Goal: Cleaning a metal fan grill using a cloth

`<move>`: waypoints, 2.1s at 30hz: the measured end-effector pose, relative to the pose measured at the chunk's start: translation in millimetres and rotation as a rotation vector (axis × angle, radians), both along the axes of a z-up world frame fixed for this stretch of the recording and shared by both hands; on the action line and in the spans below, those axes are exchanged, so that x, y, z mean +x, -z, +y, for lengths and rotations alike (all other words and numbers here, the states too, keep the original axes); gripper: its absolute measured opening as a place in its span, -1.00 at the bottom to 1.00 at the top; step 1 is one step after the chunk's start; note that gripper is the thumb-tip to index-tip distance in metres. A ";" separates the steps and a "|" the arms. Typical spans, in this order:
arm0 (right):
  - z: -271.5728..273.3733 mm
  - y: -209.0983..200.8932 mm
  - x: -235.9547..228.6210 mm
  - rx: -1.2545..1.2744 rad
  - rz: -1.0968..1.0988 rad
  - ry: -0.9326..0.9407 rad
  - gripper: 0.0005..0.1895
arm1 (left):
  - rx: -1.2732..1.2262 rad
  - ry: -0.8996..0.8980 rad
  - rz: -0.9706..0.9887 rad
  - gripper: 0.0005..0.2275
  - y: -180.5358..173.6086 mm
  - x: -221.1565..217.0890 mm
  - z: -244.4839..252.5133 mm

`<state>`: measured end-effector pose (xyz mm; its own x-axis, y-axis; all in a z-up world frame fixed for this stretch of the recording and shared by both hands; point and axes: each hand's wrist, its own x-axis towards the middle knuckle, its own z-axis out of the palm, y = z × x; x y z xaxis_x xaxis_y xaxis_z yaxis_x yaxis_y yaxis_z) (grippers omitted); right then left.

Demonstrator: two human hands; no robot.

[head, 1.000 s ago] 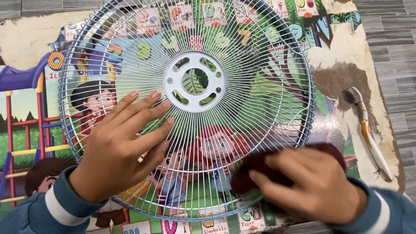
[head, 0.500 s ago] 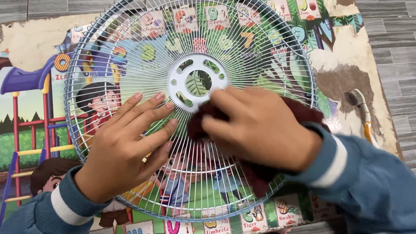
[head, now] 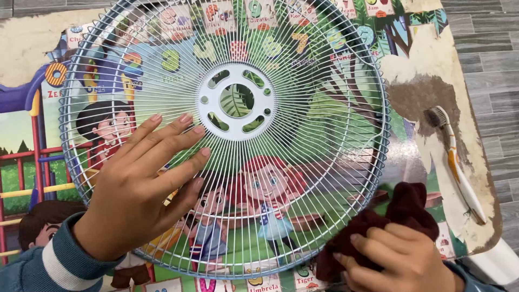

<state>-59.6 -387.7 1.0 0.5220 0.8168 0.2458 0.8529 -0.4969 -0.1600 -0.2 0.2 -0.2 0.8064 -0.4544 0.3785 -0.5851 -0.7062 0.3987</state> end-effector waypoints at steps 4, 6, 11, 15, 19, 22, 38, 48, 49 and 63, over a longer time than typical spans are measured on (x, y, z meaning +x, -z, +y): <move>-4.2 2.3 -6.6 -0.137 -0.028 -0.075 -0.85 | 0.000 0.017 -0.001 -0.77 -1.2 -0.3 0.2; -1.6 -2.7 -0.7 -0.068 0.020 -0.069 -0.84 | 0.008 0.017 -0.006 -0.78 -0.8 -0.8 -0.1; 14.8 -24.2 23.5 0.112 0.066 -0.026 -0.75 | 0.018 0.020 -0.003 -0.77 -1.3 -0.9 -0.7; 36.9 -35.4 51.5 0.143 0.056 -0.025 -0.75 | 0.031 0.015 -0.009 -0.77 -2.3 -1.9 -1.0; 47.7 -40.5 66.8 0.208 0.036 -0.062 -0.77 | 0.022 0.021 -0.013 -0.77 -5.6 -1.4 -0.5; 33.8 -42.4 55.6 0.130 -0.022 -0.132 -0.71 | 0.001 0.012 -0.030 -0.75 -4.3 -3.1 -1.5; 19.4 -1.9 9.5 0.188 -0.290 -0.096 -0.77 | -0.335 0.302 -0.031 -0.88 -32.3 -57.5 -45.5; 2.1 18.8 5.3 0.081 -0.573 -0.318 -0.37 | -0.333 0.227 -0.082 -0.83 -28.5 -52.8 -49.8; -0.6 22.2 4.6 0.062 -0.641 -0.348 -0.29 | -0.353 0.246 -0.078 -0.85 -28.1 -51.9 -51.0; 17.7 19.0 8.9 0.126 -0.622 -0.311 -0.40 | -1.077 0.669 1.020 -0.92 -28.8 -40.8 -27.1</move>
